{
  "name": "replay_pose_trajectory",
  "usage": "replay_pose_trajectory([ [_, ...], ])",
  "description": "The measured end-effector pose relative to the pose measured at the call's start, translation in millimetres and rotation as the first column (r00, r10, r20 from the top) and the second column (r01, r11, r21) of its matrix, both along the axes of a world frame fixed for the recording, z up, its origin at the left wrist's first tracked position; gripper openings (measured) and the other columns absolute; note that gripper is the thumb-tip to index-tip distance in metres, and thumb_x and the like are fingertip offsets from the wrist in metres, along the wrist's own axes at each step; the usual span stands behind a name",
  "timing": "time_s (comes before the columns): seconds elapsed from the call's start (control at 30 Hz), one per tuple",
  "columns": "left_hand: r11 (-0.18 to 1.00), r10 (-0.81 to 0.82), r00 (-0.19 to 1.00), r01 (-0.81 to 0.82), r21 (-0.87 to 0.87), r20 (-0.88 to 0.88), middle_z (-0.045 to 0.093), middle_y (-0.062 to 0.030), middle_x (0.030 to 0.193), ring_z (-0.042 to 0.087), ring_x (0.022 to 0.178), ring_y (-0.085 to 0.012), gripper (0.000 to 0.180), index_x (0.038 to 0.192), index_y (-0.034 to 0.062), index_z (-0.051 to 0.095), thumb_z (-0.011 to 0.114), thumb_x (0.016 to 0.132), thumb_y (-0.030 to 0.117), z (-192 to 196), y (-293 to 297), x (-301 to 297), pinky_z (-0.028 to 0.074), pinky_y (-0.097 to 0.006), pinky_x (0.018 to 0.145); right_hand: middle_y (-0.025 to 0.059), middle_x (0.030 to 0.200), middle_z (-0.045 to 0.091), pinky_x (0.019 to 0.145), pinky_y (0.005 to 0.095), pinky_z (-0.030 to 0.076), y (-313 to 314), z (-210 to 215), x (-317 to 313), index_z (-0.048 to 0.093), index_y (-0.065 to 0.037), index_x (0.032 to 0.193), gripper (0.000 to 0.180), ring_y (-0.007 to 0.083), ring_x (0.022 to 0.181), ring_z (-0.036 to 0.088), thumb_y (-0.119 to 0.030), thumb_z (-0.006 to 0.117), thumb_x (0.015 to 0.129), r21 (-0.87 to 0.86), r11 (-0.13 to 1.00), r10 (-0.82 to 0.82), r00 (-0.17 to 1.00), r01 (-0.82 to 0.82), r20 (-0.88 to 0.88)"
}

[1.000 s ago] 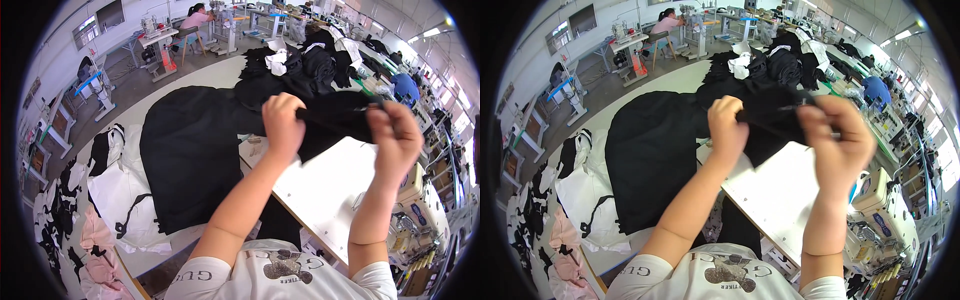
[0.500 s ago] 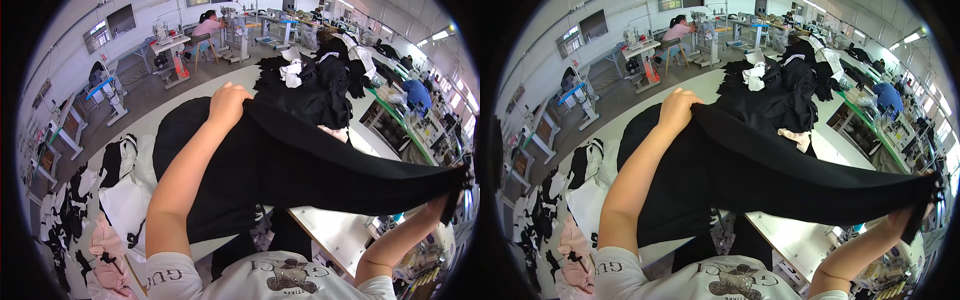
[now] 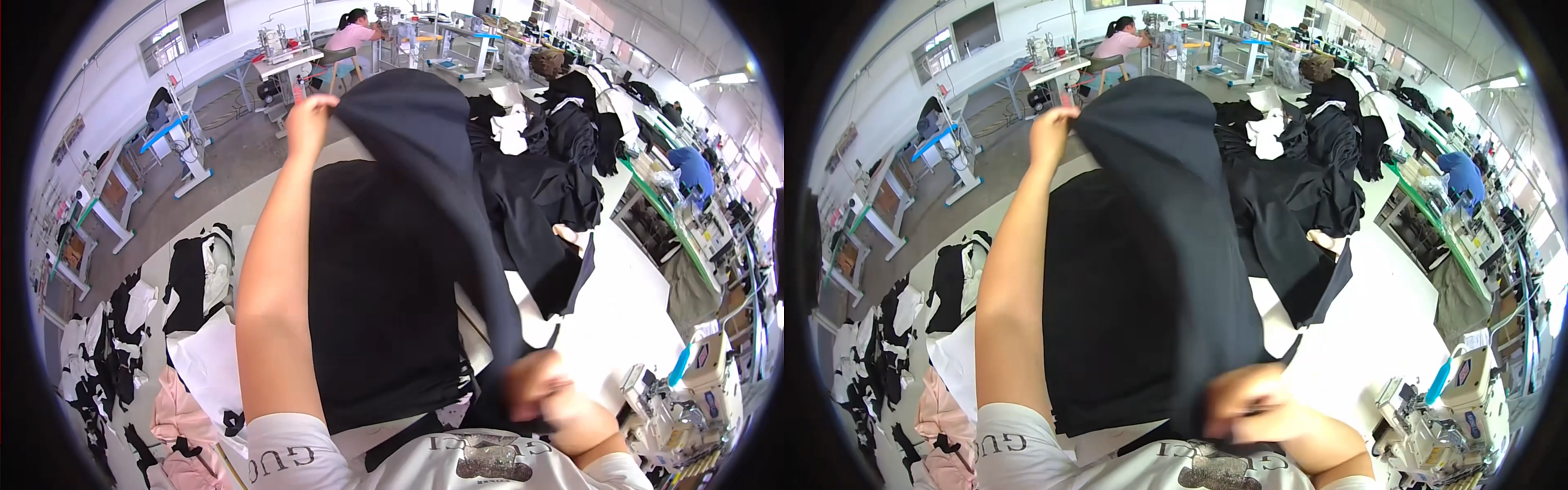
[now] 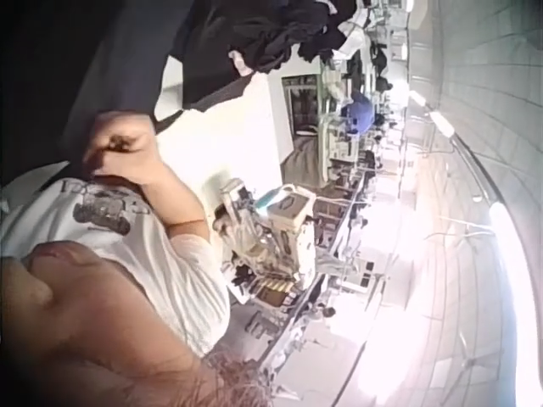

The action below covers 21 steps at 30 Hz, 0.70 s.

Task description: Trimming excess threads from black fabric pieces using hand snips in a factory setting.

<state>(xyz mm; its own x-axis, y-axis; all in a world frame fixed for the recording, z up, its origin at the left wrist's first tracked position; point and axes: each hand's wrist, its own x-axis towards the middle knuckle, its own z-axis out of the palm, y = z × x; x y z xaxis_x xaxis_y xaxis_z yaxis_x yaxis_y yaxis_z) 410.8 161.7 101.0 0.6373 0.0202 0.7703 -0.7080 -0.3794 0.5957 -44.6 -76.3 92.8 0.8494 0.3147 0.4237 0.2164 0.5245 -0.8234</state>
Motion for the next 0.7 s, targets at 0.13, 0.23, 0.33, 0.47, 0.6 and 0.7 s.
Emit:
replay_pose_trajectory([
  [0.13,0.976,0.132,0.96,-0.082,0.203,-0.247,0.072,-0.0107,0.102,0.067,0.099,-0.0216,0.035,0.1,0.0074,0.074,0.048,0.079,-0.004,-96.1,108.0,19.0,0.047,-0.03,0.09,0.0002,0.077,0.057,0.066,0.0229,0.041,114.5,-69.4,27.4,0.065,0.002,0.095,0.016,0.0052,0.074,0.05,-0.01,0.072,0.086,-0.276,0.95,0.051,0.942,-0.148,-0.332],
  [0.23,0.937,0.318,0.82,-0.195,0.289,-0.475,0.067,-0.0213,0.11,0.063,0.105,-0.0307,0.045,0.118,0.0053,0.065,0.047,0.078,-0.004,-131.7,153.4,-18.1,0.047,-0.035,0.091,0.0058,0.082,0.057,0.059,0.0257,0.043,183.1,-134.6,36.5,0.066,0.002,0.101,0.021,0.0129,0.068,0.052,-0.005,0.072,0.082,-0.449,0.891,-0.107,0.991,0.06,-0.079],
  [0.33,0.84,0.298,0.884,-0.064,0.538,-0.36,0.067,-0.0205,0.104,0.064,0.097,-0.0314,0.037,0.113,0.0054,0.067,0.051,0.08,-0.001,-147.1,153.2,-57.6,0.05,-0.036,0.085,0.0075,0.095,0.054,0.064,0.0292,0.048,207.9,-156.1,25.4,0.064,-0.001,0.109,0.03,0.0183,0.073,0.057,-0.007,0.072,0.08,-0.458,0.887,-0.095,0.993,0.054,-0.067],
  [0.47,0.798,-0.046,0.857,0.341,0.497,-0.514,0.069,-0.0143,0.099,0.066,0.09,-0.0253,0.025,0.101,0.0054,0.071,0.053,0.083,0.002,-144.6,60.4,-149.3,0.052,-0.033,0.081,0.0115,0.094,0.059,0.071,0.0362,0.052,164.2,-143.5,14.0,0.065,-0.002,0.107,0.032,0.029,0.08,0.063,-0.014,0.073,0.078,-0.594,0.803,0.054,0.999,-0.046,-0.004],
  [0.6,0.625,-0.356,0.28,0.78,-0.005,-0.892,0.069,-0.0133,0.093,0.068,0.086,-0.0196,0.023,0.101,-0.0018,0.065,0.046,0.087,-0.003,-146.2,-21.4,-266.4,0.053,-0.031,0.079,0.0143,0.094,0.065,0.075,0.0369,0.052,89.3,-141.6,0.9,0.066,-0.001,0.107,0.032,0.0311,0.086,0.066,-0.025,0.07,0.086,-0.705,0.644,0.329,0.94,-0.297,-0.094],
  [0.7,0.597,-0.351,0.305,0.801,0.04,-0.885,0.067,-0.0108,0.097,0.065,0.09,-0.0176,0.013,0.099,0.0002,0.058,0.048,0.091,-0.001,-169.2,-57.6,-317.2,0.052,-0.03,0.08,0.0135,0.101,0.068,0.081,0.0352,0.051,38.5,-163.6,-28.0,0.066,-0.001,0.111,0.037,0.0259,0.092,0.067,-0.031,0.067,0.09,-0.553,0.789,0.158,0.958,-0.268,-0.239],
])
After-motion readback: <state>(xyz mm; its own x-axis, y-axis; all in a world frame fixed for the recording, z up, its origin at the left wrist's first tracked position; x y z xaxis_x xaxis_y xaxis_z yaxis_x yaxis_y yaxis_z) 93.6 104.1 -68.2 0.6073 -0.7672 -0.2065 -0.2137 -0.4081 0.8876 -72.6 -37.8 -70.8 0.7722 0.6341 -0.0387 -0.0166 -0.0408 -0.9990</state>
